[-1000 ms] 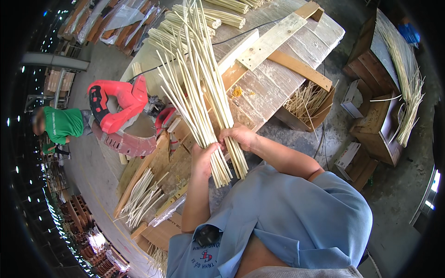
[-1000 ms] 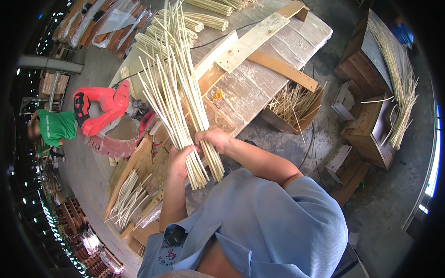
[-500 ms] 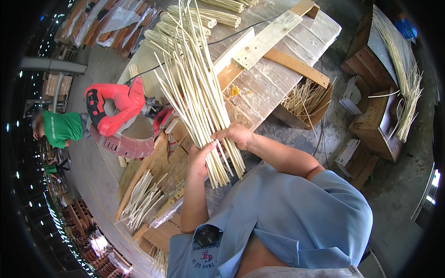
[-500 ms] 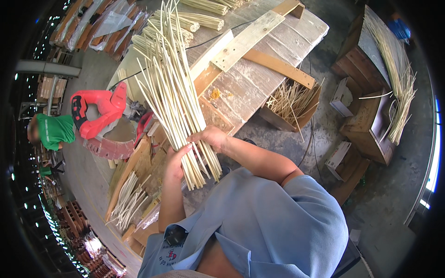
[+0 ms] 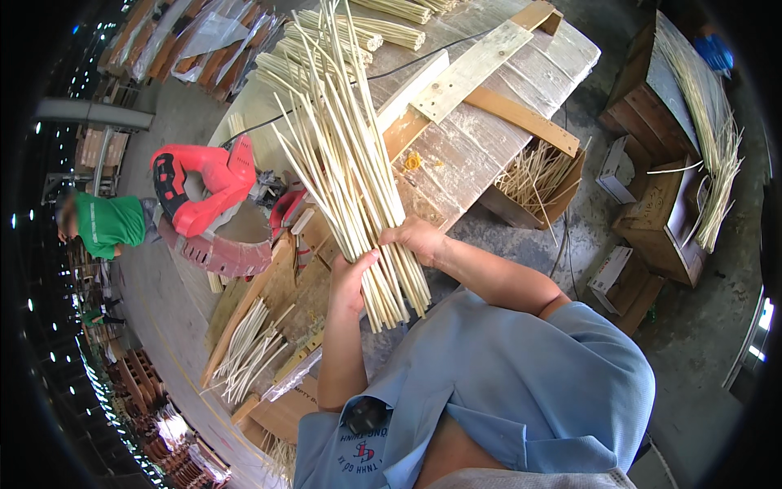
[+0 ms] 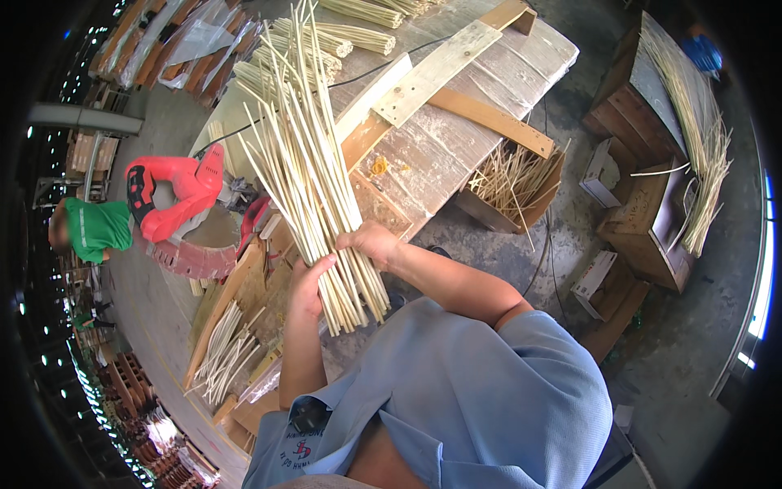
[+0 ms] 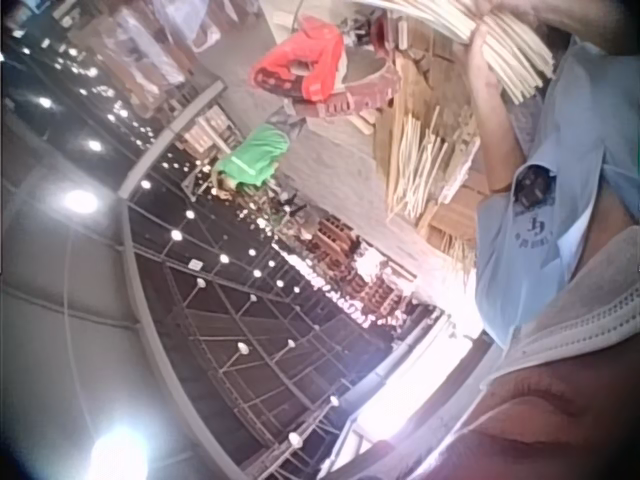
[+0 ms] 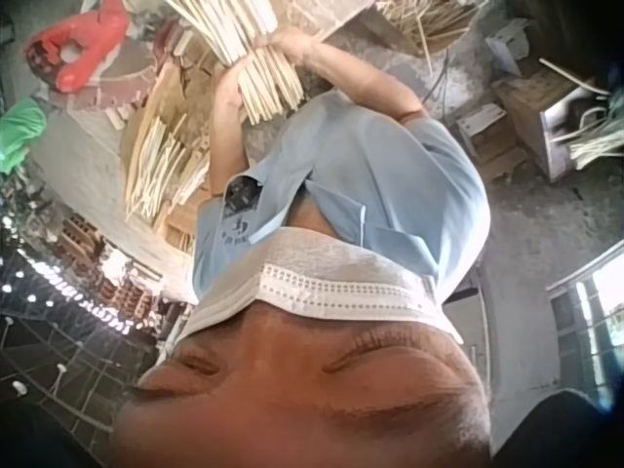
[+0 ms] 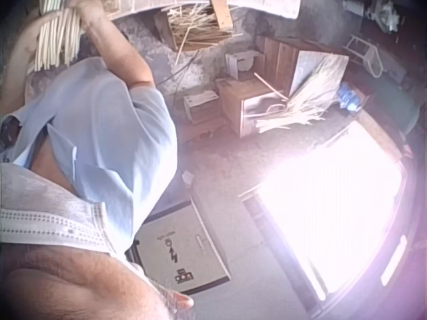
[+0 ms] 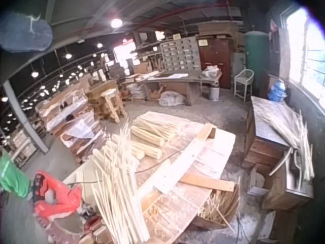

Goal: The person gathers thin bamboo sticks from a workbench, aligns them into bundles, and secures them with rubber bands. The person repeatedly picks up sticks, arranges them, and ties them into neat bundles.

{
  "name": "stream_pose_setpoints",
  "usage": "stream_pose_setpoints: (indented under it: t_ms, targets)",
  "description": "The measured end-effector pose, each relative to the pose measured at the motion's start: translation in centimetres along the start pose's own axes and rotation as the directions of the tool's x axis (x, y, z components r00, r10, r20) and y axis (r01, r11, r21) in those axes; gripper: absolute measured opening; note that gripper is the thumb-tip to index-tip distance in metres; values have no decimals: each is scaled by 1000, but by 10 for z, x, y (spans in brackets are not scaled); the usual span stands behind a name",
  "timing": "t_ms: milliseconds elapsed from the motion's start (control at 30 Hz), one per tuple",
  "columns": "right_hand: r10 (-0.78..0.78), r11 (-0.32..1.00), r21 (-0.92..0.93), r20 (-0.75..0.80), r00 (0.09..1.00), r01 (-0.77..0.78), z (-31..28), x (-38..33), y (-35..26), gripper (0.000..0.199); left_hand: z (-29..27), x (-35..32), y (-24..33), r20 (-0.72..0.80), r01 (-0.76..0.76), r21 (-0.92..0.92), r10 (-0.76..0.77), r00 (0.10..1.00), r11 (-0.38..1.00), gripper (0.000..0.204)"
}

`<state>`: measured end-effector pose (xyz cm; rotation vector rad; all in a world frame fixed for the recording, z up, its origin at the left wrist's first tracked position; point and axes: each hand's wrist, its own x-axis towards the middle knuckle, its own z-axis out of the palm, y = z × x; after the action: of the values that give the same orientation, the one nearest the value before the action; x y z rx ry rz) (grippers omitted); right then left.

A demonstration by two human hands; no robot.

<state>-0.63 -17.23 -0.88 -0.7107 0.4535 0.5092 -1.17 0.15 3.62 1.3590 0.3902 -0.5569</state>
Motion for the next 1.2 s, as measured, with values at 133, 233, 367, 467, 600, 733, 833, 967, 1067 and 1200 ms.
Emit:
stream_pose_setpoints:
  t_ms: [133, 233, 367, 467, 600, 733, 833, 967, 1067, 1200]
  targets:
    - [58, 998, -32, 75, 996, -56, -12, -4, -10, 27, -2, -3, 6, 40, 63, -3, -63, 997, 998, 31]
    - [50, 999, -25, 133, 990, -47, -8, -11, -16, 33, -9, -4, 5, 46, 68, 10, -69, 997, 998, 31]
    - [77, 997, -42, 203, 976, -70, -7, -5, -12, 38, 3, -4, 6, 63, 20, 6, -20, 998, 1000, 33]
    - [132, 991, -24, 147, 980, -130, -1, 0, -4, 38, 6, -3, 2, 46, -18, 42, 16, 999, 999, 32]
    - [106, 994, -35, 64, 992, -104, 3, -3, -1, 34, 3, -1, -2, 31, 7, 58, -8, 999, 998, 36]
    - [82, 996, -27, 26, 996, -81, 4, -5, 0, 35, 0, -2, -3, 29, -2, 56, 0, 1000, 998, 37]
    - [74, 997, 18, 24, 997, -75, 7, -6, 3, 28, -3, -2, -7, 35, -33, 55, 31, 999, 998, 36]
    - [104, 993, 39, 110, 989, -108, -4, -9, -2, 20, -5, -4, -2, 47, 2, 75, -6, 999, 997, 31]
    - [119, 993, -20, 182, 976, -117, -10, -9, -6, 21, -5, -9, 0, 63, -2, 50, -2, 998, 999, 28]
    - [94, 995, 24, 211, 973, -101, -10, -9, -5, 20, 1, -14, 5, 78, 10, -11, -9, 997, 1000, 30]
